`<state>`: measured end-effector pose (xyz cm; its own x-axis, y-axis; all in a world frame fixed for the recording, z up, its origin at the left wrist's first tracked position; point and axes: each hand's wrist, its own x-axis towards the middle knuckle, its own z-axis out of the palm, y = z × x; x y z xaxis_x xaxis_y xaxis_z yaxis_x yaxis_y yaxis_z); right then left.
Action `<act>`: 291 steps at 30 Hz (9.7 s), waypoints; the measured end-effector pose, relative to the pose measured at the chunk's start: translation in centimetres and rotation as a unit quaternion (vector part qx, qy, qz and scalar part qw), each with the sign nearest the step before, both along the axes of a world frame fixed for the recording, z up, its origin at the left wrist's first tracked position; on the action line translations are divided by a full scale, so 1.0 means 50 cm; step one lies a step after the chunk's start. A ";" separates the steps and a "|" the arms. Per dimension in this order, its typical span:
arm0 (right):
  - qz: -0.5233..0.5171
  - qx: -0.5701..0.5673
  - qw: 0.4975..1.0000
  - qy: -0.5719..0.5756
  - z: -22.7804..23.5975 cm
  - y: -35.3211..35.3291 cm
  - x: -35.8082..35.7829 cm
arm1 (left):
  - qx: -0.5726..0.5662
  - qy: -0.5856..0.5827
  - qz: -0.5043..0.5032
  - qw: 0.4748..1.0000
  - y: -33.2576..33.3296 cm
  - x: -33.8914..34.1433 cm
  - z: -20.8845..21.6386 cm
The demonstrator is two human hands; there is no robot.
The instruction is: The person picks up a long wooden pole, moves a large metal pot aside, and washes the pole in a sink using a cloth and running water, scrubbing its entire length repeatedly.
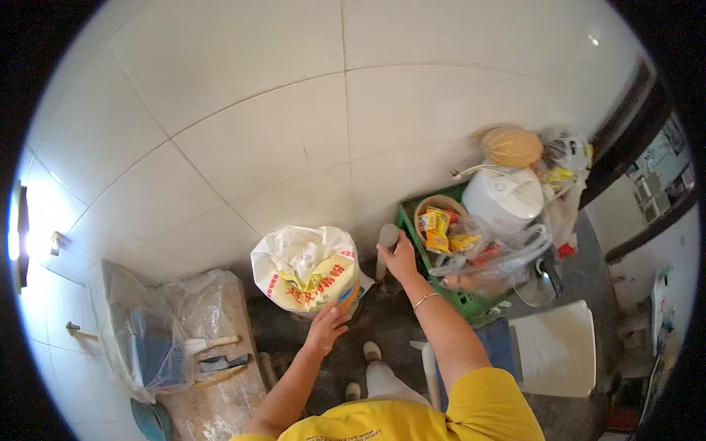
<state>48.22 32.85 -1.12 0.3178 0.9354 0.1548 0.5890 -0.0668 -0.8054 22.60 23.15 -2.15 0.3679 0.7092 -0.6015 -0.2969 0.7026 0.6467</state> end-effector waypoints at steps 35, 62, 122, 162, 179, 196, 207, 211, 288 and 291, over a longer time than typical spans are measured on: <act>0.163 -0.045 0.977 0.133 0.322 -1.261 -0.027 | 0.272 0.316 0.033 0.908 -0.929 -0.027 0.124; -0.184 -0.221 0.950 -0.120 0.161 -2.148 0.090 | 0.090 -0.075 -0.079 0.990 -1.368 0.173 0.282; -0.537 -0.262 0.793 -0.121 0.190 -4.297 2.098 | -0.113 -0.091 -0.416 0.898 -3.343 2.655 0.221; -0.391 -0.325 0.856 -0.089 -0.011 -4.786 4.016 | -0.089 0.142 -0.351 0.921 -3.825 4.417 -0.093; -0.444 -0.301 0.839 -0.093 -0.046 -4.749 3.993 | 0.039 0.248 -0.482 0.840 -3.774 4.377 -0.085; -0.447 -0.114 0.887 -0.035 0.036 -4.486 3.845 | -0.090 0.106 -0.458 0.878 -3.729 4.229 -0.104; -0.222 -0.292 0.907 0.206 -0.142 -4.130 3.695 | -0.043 -0.083 -0.279 0.956 -3.510 4.043 0.166; -0.353 -0.033 0.702 0.618 -0.116 -4.057 3.669 | 0.090 -0.015 -0.194 0.977 -3.480 4.061 0.150; -0.449 0.517 0.551 0.477 0.397 -4.471 3.702 | 0.159 -0.258 -0.453 0.839 -3.408 4.364 0.494; -0.493 0.541 0.513 0.448 0.395 -4.504 3.503 | 0.107 -0.259 -0.522 0.806 -3.486 4.299 0.478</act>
